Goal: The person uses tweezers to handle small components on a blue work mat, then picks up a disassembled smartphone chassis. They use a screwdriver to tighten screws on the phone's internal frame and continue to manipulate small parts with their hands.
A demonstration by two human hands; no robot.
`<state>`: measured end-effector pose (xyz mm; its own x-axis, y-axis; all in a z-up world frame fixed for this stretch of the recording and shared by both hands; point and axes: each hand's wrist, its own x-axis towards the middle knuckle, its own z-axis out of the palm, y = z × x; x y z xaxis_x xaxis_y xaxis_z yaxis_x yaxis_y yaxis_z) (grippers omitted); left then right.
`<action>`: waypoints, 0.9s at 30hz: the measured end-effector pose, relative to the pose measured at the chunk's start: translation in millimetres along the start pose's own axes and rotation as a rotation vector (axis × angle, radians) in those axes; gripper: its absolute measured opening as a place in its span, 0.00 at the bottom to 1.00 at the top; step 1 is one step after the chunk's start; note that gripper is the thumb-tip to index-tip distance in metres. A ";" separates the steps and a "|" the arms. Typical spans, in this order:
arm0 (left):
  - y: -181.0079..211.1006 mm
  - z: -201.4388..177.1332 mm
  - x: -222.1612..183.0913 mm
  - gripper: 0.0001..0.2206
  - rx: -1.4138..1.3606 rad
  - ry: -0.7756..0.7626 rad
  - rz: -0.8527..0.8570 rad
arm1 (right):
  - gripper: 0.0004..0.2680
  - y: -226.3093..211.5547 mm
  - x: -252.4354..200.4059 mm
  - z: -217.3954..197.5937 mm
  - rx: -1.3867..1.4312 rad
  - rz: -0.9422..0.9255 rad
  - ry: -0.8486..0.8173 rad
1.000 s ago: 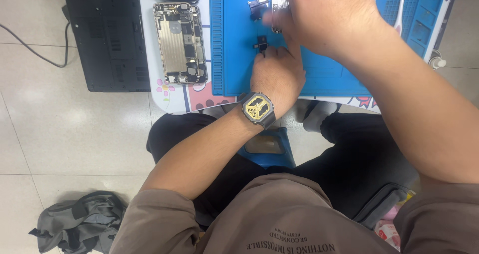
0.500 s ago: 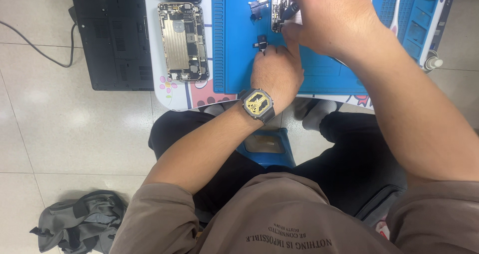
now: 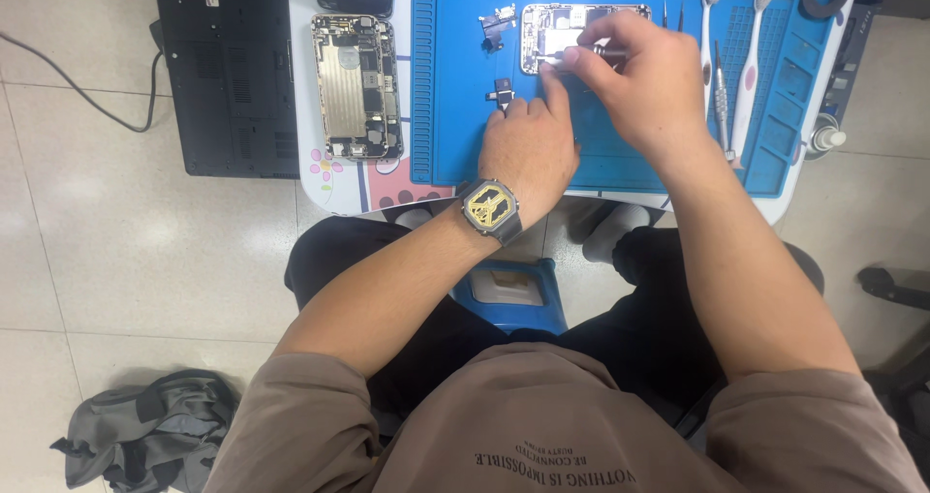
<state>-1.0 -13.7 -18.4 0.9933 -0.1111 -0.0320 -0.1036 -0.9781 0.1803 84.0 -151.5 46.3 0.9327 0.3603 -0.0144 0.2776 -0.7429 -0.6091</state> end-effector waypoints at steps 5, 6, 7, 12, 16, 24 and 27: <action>-3.3 -7.8 -2.6 0.48 -0.051 -0.057 0.001 | 0.05 6.9 0.3 2.8 0.158 0.089 0.000; -3.1 -8.5 -2.2 0.49 -0.032 -0.054 0.004 | 0.05 8.7 2.3 2.9 0.174 0.114 -0.008; -3.0 -9.4 -1.7 0.49 -0.012 -0.051 0.006 | 0.05 10.3 4.3 3.0 0.190 0.139 -0.015; -1.2 -7.9 -0.7 0.50 -0.001 -0.043 0.004 | 0.05 1.6 5.6 -4.1 0.275 0.237 -0.054; -0.8 -12.6 0.4 0.50 -0.029 -0.090 0.002 | 0.05 5.4 6.4 -6.0 0.330 0.251 -0.061; -3.3 -9.3 -1.7 0.51 -0.007 -0.065 0.015 | 0.04 -3.7 13.1 -17.4 0.416 0.327 -0.041; -2.0 -11.5 -3.0 0.52 0.012 -0.063 0.012 | 0.03 7.4 30.3 -13.2 0.427 0.258 0.042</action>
<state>-3.2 -9.4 -7.4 0.9868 -0.1331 -0.0923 -0.1162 -0.9786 0.1697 117.4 -153.5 51.8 0.9694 0.1660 -0.1807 -0.0739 -0.5046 -0.8602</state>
